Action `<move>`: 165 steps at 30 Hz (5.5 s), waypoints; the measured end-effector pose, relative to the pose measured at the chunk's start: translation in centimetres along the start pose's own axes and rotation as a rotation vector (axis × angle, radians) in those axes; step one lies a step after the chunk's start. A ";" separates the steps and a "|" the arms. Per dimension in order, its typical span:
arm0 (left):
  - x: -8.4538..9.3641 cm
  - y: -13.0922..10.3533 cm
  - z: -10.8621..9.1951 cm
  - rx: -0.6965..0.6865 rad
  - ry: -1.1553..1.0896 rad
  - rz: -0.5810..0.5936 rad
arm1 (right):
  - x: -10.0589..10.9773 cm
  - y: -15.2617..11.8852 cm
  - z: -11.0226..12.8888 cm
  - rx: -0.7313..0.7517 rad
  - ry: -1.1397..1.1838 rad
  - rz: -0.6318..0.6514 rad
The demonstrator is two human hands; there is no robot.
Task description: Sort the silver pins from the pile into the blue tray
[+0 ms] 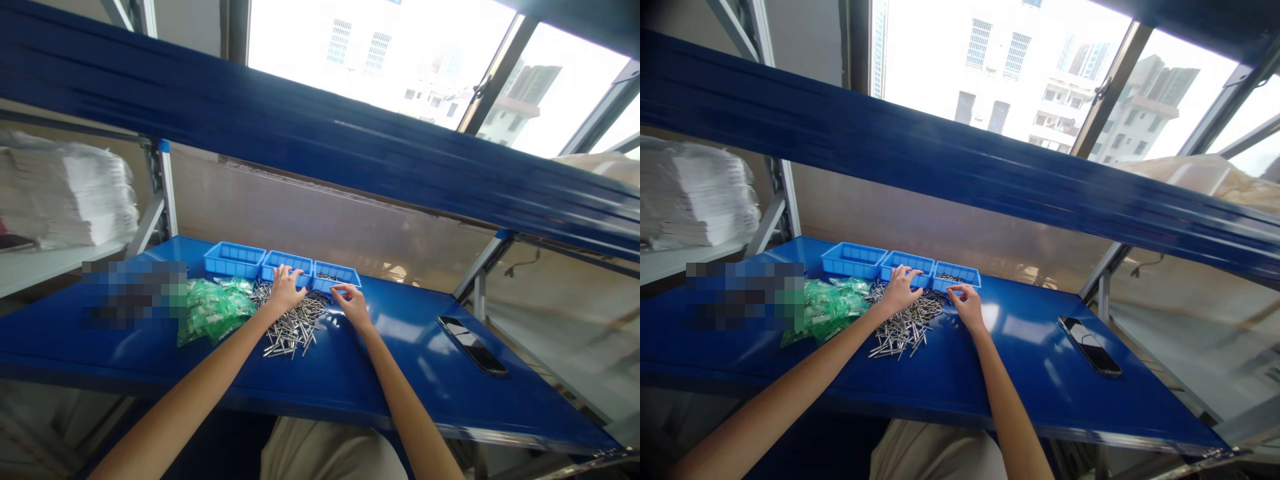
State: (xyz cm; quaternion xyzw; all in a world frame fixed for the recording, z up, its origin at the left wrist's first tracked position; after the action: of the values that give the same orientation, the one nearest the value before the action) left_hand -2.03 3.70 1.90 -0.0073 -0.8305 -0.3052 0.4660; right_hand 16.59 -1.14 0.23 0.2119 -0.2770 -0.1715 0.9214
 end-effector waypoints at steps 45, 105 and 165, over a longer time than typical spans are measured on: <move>-0.5 -1.2 -2.9 -0.288 -0.205 0.033 | 0.6 -0.1 -0.2 -0.396 0.375 -0.054; -0.4 -0.8 -2.7 -0.281 -0.285 0.060 | 0.0 -0.5 1.4 -0.345 0.329 0.128; 0.1 -0.7 -1.5 -0.132 -0.061 0.055 | 0.7 -0.2 0.6 -0.567 0.375 0.095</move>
State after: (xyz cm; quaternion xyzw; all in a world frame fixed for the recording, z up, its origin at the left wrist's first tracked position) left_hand -1.15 2.33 2.16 -0.0699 -0.8218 -0.3460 0.4472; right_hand 16.74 -1.74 0.86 -0.0378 -0.0539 -0.1567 0.9854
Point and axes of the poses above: each hand's wrist, its own y-axis towards the middle knuckle, its own x-axis out of the back of the hand, z = x × y, the point moved 2 cm from there along y, towards the middle knuckle, and after that the axes turned 2 degrees about -x, right-handed, at the moved point
